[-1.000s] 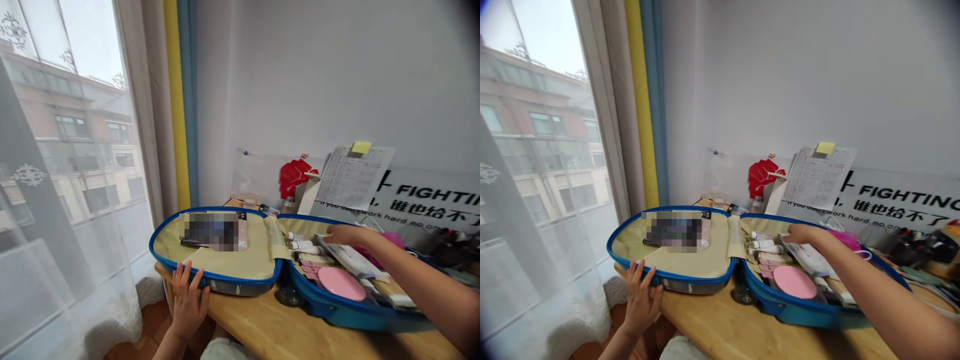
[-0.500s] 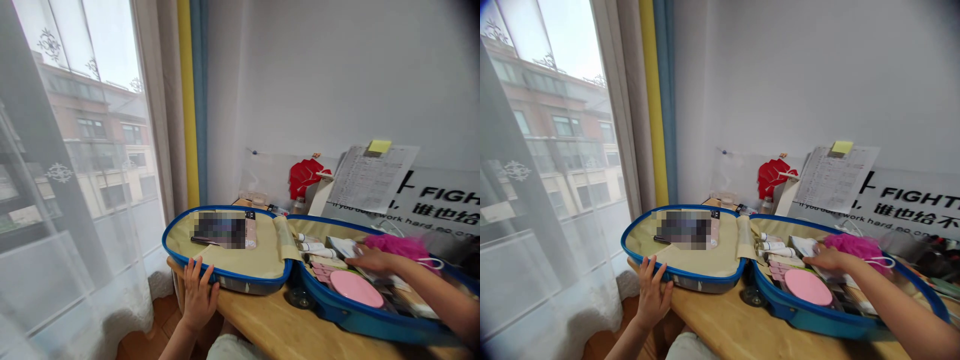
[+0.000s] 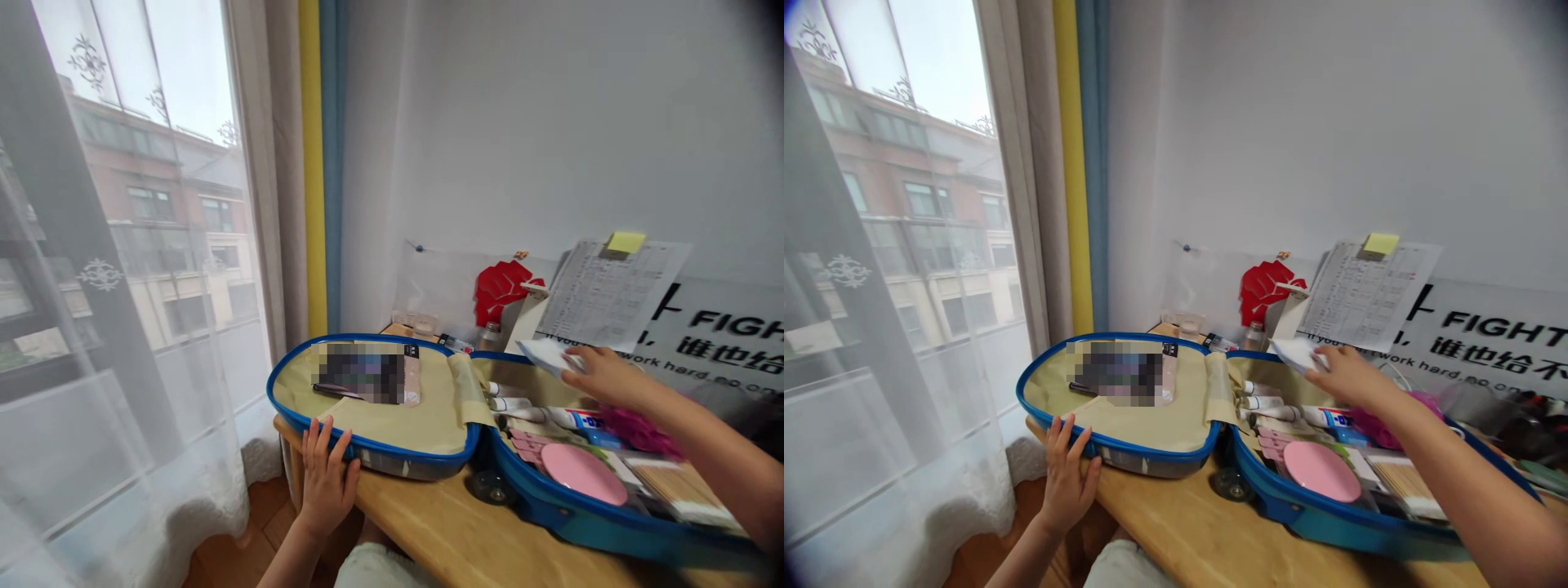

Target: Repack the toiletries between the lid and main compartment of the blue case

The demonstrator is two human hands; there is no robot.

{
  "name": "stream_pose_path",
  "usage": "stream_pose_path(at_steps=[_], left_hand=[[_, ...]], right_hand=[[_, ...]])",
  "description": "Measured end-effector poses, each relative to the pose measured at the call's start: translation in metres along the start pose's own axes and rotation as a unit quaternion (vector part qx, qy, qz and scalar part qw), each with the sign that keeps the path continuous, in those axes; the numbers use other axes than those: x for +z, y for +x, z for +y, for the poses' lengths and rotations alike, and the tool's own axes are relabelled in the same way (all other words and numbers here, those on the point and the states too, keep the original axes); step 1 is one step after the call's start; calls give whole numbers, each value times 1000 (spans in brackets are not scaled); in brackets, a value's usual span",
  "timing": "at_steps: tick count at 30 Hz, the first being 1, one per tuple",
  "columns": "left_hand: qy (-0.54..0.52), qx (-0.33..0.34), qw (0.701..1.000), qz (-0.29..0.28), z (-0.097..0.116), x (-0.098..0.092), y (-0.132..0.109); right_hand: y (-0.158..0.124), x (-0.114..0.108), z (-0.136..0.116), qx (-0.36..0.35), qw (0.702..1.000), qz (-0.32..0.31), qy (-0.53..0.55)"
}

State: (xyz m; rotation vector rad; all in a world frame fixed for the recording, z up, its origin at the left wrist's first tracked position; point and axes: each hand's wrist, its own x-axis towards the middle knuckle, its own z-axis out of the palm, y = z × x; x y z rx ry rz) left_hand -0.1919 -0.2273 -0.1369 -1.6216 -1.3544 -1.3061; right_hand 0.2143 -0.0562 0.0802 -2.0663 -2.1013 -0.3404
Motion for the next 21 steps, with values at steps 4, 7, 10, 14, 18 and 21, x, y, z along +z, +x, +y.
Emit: stream_pose_path(at_steps=[4, 7, 10, 14, 18, 21], left_hand=[[3, -4, 1000, -6, 0, 0, 0], [9, 0, 1000, -4, -1, 0, 0], [12, 7, 1000, -5, -1, 0, 0], [7, 5, 1000, -5, -1, 0, 0], [9, -4, 1000, -5, 1, 0, 0], [16, -4, 1000, -4, 2, 0, 0]], right_hand=[[-13, -30, -70, -188, 971, -51, 138], [-31, -36, -138, -294, 921, -130, 221], [-44, -29, -198, -339, 852, -266, 299], [-47, -7, -257, -371, 752, -374, 396], [-46, 12, -294, -383, 730, -402, 399], [-47, 21, -310, -394, 725, -408, 391]])
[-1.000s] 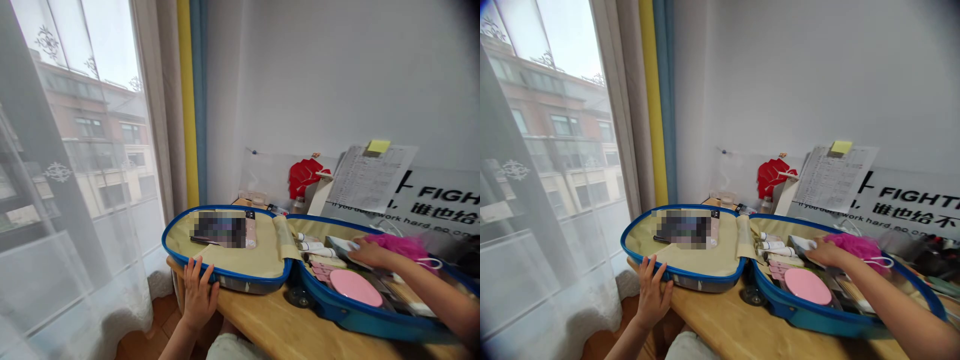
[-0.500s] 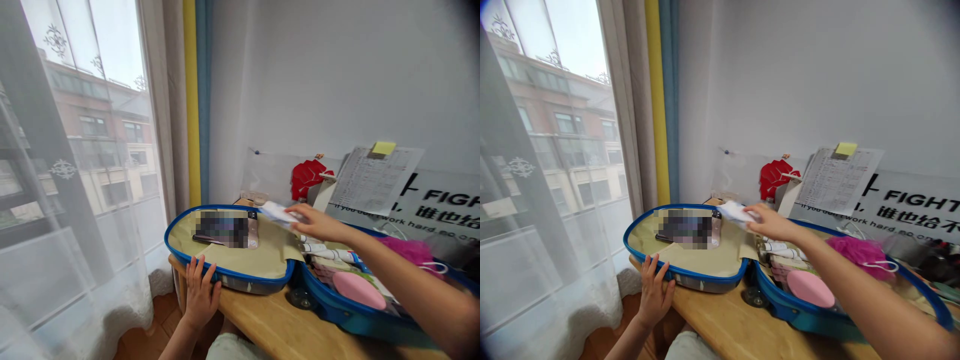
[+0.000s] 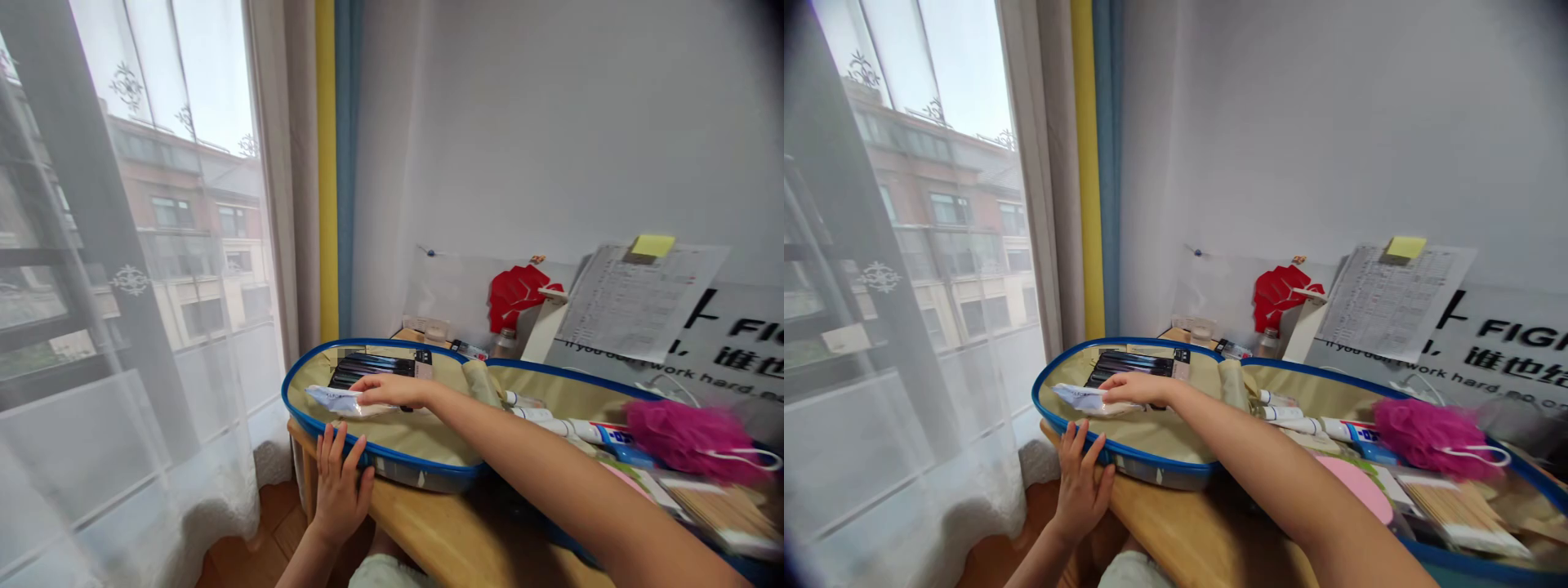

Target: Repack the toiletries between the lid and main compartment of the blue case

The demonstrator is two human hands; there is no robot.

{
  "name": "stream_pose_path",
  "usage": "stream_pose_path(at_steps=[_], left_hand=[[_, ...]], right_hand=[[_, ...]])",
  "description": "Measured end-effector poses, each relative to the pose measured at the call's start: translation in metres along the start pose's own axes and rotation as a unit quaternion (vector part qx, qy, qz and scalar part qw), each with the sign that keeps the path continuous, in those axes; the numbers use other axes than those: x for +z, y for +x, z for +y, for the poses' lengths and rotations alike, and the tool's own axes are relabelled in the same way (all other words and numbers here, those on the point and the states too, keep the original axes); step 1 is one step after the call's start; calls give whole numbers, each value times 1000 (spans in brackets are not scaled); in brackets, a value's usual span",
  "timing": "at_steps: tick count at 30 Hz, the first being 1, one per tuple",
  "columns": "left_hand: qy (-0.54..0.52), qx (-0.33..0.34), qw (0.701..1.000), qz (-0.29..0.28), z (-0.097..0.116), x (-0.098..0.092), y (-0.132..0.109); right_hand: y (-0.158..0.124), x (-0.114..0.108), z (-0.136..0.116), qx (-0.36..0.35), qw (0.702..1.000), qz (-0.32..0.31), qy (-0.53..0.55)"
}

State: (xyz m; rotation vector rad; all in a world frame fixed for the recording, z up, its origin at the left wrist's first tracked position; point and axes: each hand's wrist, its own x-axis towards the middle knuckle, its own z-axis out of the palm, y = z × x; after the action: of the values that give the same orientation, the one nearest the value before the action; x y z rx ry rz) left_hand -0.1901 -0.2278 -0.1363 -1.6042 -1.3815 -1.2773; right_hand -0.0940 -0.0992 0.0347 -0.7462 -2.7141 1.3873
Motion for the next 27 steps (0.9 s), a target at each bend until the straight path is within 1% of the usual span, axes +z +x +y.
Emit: stream_pose_path(at_steps=[6, 14, 20, 24, 27], left_hand=[[2, -2, 1000, -3, 0, 0, -1], [-4, 2, 1000, 5, 0, 0, 0], [-7, 3, 1000, -2, 0, 0, 0], [-1, -1, 1000, -9, -1, 1, -2], [0, -3, 1000, -3, -2, 2, -4]], right_hand=[[12, 7, 5, -7, 999, -13, -51], [25, 13, 21, -43, 988, -61, -132], [32, 19, 30, -10, 979, -58, -193], [33, 18, 29, 1, 973, -56, -222], [33, 16, 28, -1, 970, -60, -238]])
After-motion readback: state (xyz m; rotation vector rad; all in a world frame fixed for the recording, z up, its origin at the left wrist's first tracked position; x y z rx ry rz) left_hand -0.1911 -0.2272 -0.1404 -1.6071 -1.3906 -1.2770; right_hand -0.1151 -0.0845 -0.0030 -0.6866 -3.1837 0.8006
